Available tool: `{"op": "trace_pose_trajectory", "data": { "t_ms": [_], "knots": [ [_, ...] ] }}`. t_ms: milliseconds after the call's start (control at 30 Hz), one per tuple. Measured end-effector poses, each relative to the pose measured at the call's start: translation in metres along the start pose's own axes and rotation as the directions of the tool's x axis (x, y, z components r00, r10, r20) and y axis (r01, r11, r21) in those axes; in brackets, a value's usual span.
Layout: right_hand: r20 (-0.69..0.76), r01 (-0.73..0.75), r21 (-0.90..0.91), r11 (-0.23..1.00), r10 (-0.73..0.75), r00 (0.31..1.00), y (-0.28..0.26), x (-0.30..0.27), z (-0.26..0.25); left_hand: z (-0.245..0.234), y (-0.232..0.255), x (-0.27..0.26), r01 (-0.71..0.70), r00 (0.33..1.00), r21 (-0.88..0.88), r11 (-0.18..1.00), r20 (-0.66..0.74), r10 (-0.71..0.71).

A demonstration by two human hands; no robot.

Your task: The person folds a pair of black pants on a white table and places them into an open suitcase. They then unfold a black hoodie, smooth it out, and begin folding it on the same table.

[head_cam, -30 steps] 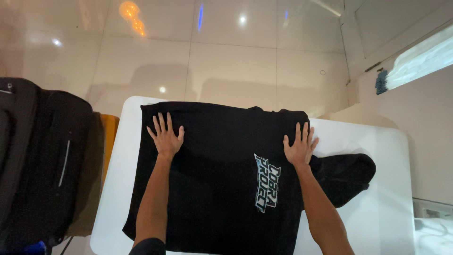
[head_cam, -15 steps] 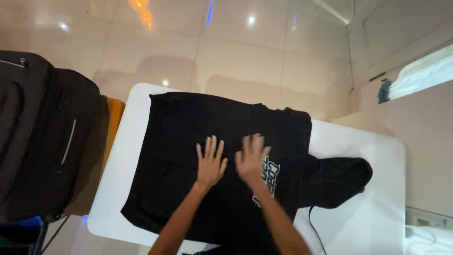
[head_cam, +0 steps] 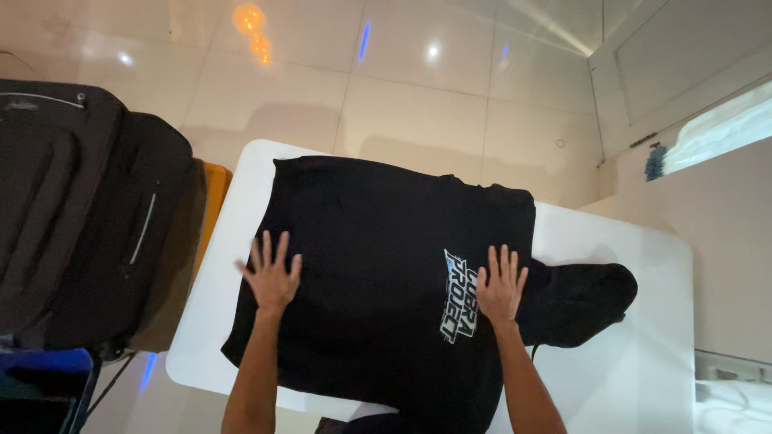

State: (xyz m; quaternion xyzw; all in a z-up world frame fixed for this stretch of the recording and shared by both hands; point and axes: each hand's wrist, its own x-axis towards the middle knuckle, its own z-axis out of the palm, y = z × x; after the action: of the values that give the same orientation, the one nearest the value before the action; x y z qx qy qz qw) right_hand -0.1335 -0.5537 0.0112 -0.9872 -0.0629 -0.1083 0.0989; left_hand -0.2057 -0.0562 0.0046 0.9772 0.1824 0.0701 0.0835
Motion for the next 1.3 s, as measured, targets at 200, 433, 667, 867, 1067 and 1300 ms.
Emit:
{"op": "trace_pose_trajectory", "data": {
  "t_ms": [200, 433, 667, 867, 1067, 1300],
  "knots": [
    [-0.172, -0.168, -0.042, 0.985, 0.159, 0.972, -0.009, -0.02, 0.014, 0.004, -0.026, -0.018, 0.067, 0.994, 0.032, 0.997, -0.091, -0.064],
    [-0.118, -0.183, 0.076, 0.98, 0.191, 0.974, -0.055, -0.042, 0.022, 0.012, -0.015, -0.002, 0.49, 0.868, -0.241, 0.838, 0.225, -0.443],
    [-0.078, -0.203, 0.097, 0.974, 0.211, 0.974, -0.057, -0.041, 0.011, 0.024, -0.069, 0.038, 0.646, 0.671, -0.443, 0.622, 0.718, -0.186],
    [-0.083, -0.191, 0.106, 0.976, 0.2, 0.976, -0.055, -0.041, 0.01, -0.003, -0.071, 0.036, 0.754, 0.575, -0.495, 0.432, 0.816, -0.069],
    [-0.098, -0.166, 0.102, 0.981, 0.176, 0.979, -0.052, -0.044, 0.015, -0.011, -0.072, 0.042, 0.672, 0.676, -0.614, 0.414, 0.737, -0.006],
    [-0.071, -0.169, 0.099, 0.981, 0.176, 0.982, -0.052, -0.045, 0.012, -0.039, -0.06, 0.039, 0.726, 0.668, -0.604, 0.328, 0.733, -0.129]
  ]
}}
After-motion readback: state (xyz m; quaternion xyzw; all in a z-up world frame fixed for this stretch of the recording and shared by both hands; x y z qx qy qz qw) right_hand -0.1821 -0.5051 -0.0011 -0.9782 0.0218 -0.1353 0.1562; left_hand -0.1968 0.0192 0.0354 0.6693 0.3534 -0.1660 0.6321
